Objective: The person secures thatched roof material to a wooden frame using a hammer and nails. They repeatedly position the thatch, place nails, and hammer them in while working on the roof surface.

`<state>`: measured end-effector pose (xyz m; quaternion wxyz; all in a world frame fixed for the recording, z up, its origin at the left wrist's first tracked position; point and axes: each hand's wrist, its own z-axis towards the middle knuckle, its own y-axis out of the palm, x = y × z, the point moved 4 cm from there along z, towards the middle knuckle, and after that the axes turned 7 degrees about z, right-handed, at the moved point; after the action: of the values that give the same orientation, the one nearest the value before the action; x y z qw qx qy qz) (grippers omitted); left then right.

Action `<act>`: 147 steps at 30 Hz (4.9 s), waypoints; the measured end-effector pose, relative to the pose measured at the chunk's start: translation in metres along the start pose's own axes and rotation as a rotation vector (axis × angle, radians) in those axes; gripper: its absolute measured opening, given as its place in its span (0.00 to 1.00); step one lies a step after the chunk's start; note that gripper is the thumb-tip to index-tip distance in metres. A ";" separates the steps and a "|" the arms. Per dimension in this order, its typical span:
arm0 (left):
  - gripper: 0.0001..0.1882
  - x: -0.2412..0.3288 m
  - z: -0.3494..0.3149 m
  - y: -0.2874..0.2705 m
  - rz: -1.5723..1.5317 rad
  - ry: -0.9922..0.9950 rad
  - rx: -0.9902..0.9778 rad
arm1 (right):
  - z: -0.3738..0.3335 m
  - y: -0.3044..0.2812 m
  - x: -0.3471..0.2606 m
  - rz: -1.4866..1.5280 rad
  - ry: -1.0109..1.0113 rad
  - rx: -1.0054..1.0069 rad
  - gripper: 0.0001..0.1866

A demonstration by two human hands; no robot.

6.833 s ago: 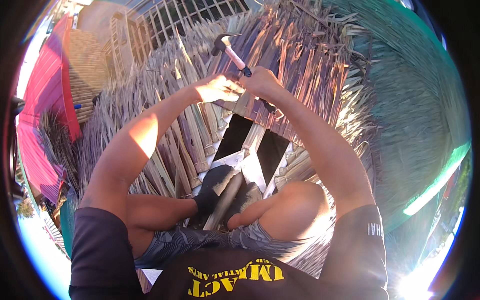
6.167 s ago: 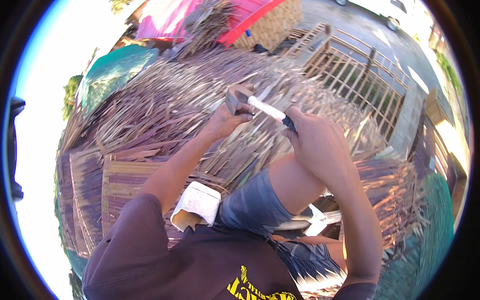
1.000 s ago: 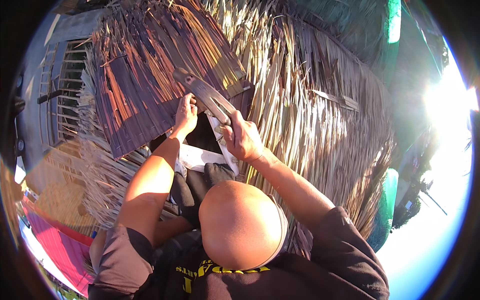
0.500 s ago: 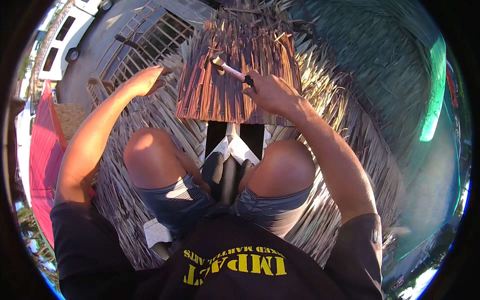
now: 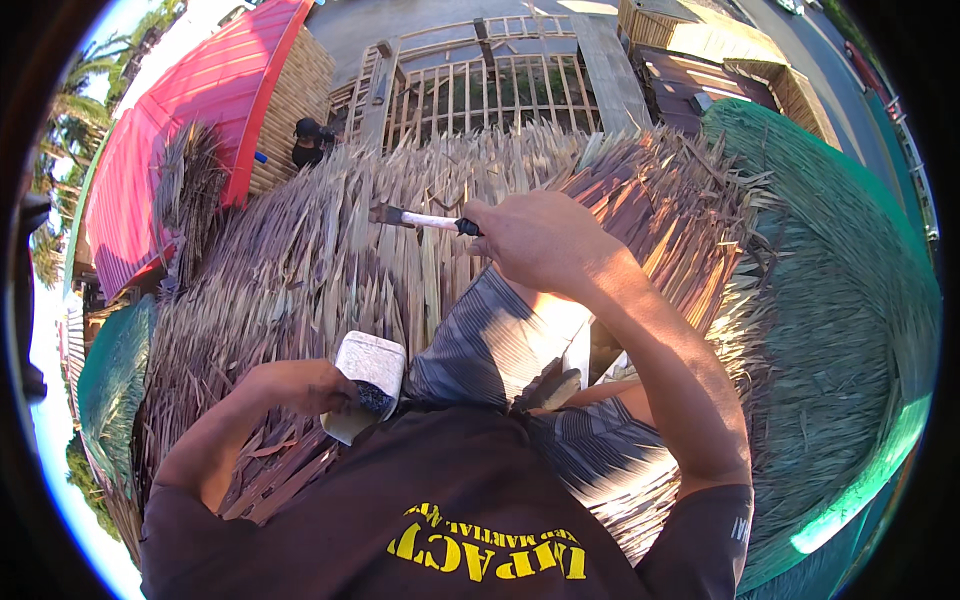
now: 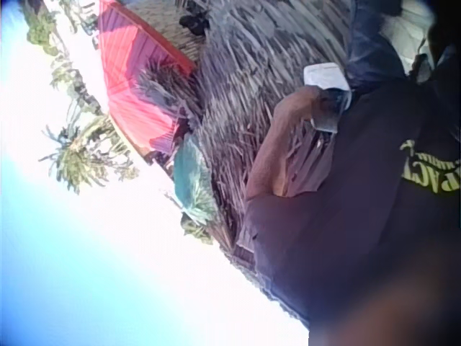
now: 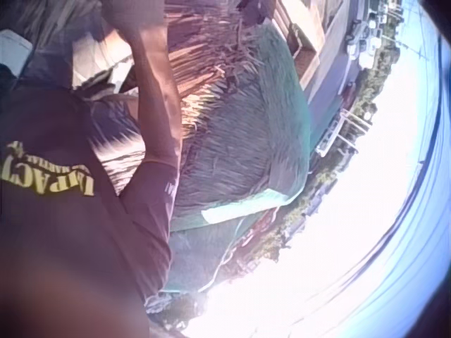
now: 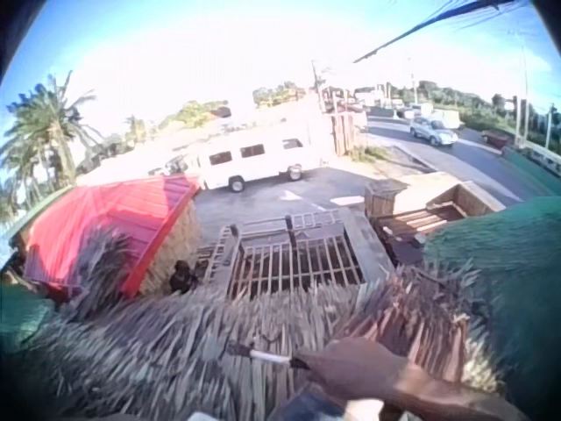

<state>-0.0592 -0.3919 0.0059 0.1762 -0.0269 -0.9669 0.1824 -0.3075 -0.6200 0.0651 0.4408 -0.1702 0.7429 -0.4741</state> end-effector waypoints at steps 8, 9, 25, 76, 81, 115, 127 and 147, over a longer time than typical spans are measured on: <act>0.17 -0.028 0.118 0.106 0.319 -0.218 0.683 | 0.024 0.047 -0.032 0.054 -0.119 -0.129 0.15; 0.17 -0.030 0.118 0.108 0.383 -0.183 0.758 | 0.024 0.047 -0.031 0.060 -0.126 -0.089 0.15; 0.20 -0.009 0.080 0.102 0.214 -0.241 0.672 | 0.009 0.047 -0.032 0.048 -0.101 0.048 0.19; 0.11 -0.041 0.366 -0.268 -1.509 0.258 0.676 | -0.013 0.140 0.244 0.656 0.830 0.636 0.15; 0.09 -0.052 0.488 -0.193 -0.669 0.159 0.881 | -0.037 0.285 0.269 0.692 1.066 0.256 0.14; 0.13 -0.039 0.611 -0.144 -0.326 0.563 0.797 | -0.030 0.305 0.273 0.798 1.077 0.387 0.14; 0.20 -0.052 0.628 -0.124 -0.460 0.537 0.809 | -0.008 0.267 0.294 0.611 0.734 0.659 0.11; 0.07 0.092 0.542 -0.105 -0.823 0.806 0.647 | -0.074 0.369 0.294 2.138 1.418 1.049 0.10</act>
<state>-0.3344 -0.6652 -0.3975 0.5789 0.3332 -0.6531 0.3569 -0.4695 -0.5944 -0.3831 0.1304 0.9343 0.3111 -0.1150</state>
